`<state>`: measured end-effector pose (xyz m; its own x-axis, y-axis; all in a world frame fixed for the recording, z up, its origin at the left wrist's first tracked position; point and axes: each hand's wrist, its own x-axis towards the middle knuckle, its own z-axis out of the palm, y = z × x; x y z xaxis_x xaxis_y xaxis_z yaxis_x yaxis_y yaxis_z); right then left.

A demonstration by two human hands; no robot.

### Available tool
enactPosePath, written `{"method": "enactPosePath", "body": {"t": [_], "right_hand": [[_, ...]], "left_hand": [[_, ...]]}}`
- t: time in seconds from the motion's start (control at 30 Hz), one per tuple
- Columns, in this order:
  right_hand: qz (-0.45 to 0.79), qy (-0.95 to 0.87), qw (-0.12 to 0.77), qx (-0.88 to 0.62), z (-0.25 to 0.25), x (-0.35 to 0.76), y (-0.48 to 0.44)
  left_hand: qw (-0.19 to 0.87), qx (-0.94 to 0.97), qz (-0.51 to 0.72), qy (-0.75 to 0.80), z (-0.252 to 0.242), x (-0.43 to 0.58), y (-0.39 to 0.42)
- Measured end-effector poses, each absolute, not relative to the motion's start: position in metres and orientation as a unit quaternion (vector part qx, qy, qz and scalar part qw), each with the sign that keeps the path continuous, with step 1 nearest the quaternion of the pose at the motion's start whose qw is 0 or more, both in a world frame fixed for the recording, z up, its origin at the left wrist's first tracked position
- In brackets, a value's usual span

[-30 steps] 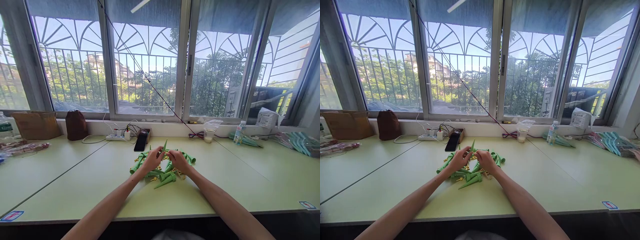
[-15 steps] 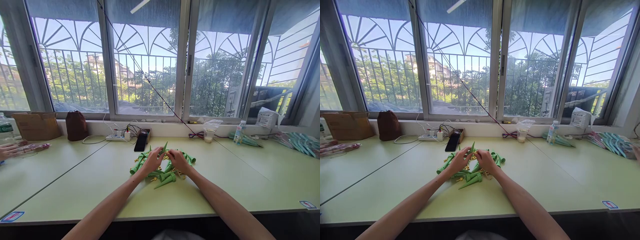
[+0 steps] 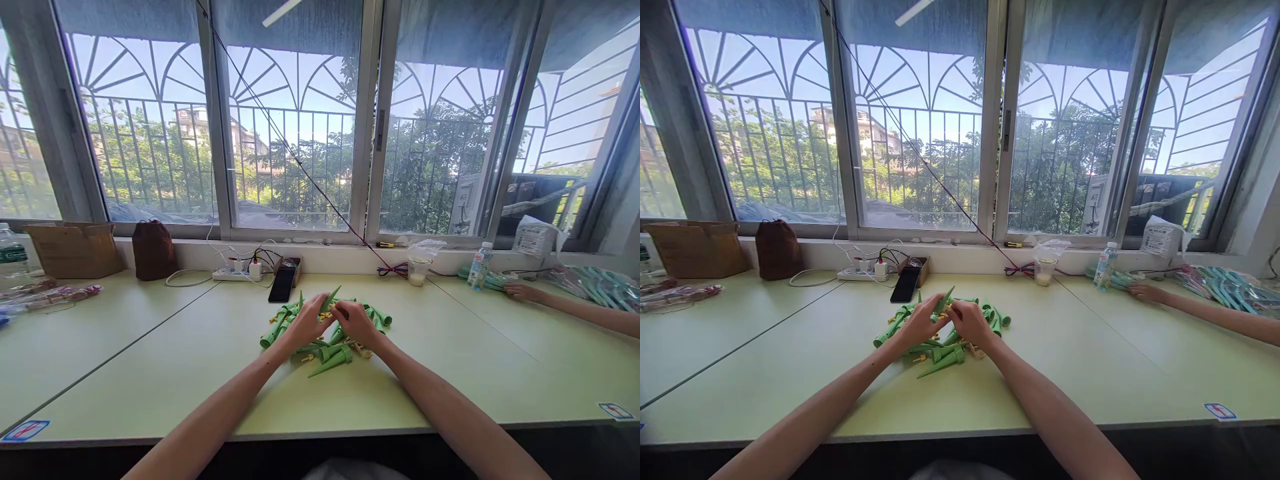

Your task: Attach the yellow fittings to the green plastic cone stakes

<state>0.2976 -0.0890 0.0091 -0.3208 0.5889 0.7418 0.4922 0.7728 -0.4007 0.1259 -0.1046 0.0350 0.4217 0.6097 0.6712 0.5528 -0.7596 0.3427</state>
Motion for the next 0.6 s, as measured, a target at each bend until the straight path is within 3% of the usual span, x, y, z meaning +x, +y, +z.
{"method": "enactPosePath", "body": {"t": [0.6], "right_hand": [[0.032,-0.825,0.472,-0.308,0.0097,0.2946,-0.0894]], "left_hand": [[0.009,0.852,0.414,0.32,0.0292,0.1265,-0.104]]}}
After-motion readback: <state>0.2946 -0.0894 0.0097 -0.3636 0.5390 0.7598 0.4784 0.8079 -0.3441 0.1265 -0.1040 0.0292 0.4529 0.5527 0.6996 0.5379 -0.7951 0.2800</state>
